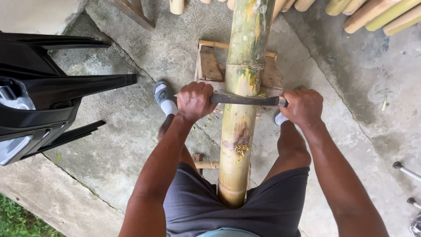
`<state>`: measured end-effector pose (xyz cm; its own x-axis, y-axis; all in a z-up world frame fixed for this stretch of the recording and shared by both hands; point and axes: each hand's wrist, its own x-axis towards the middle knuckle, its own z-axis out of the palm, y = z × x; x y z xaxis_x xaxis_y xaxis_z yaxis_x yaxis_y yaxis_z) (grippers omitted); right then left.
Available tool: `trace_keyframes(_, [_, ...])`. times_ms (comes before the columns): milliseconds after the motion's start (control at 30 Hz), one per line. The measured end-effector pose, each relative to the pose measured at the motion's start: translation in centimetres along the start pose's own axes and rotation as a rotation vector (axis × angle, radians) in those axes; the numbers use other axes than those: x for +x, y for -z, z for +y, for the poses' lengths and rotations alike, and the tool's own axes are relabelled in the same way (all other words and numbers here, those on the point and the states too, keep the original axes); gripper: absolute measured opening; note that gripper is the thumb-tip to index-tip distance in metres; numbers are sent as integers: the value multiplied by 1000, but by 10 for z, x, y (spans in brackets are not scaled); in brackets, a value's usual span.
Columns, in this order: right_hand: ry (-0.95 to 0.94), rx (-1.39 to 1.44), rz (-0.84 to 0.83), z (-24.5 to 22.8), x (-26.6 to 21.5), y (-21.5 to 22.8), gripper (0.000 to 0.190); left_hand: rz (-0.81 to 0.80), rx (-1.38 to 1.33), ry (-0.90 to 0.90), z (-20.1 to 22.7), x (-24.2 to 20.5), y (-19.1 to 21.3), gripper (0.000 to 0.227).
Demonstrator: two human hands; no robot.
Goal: The recorder uses a knife to scrape the outer layer of a bamboo pole.
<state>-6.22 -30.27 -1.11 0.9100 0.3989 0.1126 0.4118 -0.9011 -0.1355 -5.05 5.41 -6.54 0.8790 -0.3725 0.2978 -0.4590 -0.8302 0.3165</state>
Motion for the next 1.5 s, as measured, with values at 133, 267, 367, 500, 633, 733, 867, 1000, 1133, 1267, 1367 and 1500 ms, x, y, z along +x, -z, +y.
trace_keyframes(133, [13,-26,-81,19,25,-2,24,-61,-17,42,-9,23,-9,48])
trace_keyframes(267, [-12,-84,-99,18,46,6,29,-2,51,57,-27,54,-12,36])
trace_keyframes(367, [-18,-51,-65,6,24,4,25,-90,49,68,-17,35,-3,38])
trace_keyframes(500, [-32,-40,-54,-3,11,2,28,138,-55,-12,2,6,13,21])
trace_keyframes(633, [-23,-71,-62,20,43,-3,29,15,59,-12,-30,40,-21,40])
trace_keyframes(733, [-14,-59,-24,18,32,-9,24,200,40,-41,-27,45,-14,51])
trace_keyframes(867, [-149,-5,-128,-1,-12,-15,12,-126,154,-14,2,19,15,51])
trace_keyframes(1000, [-121,161,-38,-5,-36,-17,16,-32,-25,-142,22,9,49,50])
trace_keyframes(1133, [-146,146,-91,17,1,-35,19,-148,123,-208,-2,30,33,72])
trace_keyframes(1267, [-85,66,-3,36,31,-41,16,-149,178,-148,-19,68,23,76])
trace_keyframes(1367, [-103,90,20,31,18,-44,19,-92,206,-181,-14,72,28,75])
trace_keyframes(1500, [-126,232,-18,20,-28,-56,15,-72,203,-195,9,35,37,72])
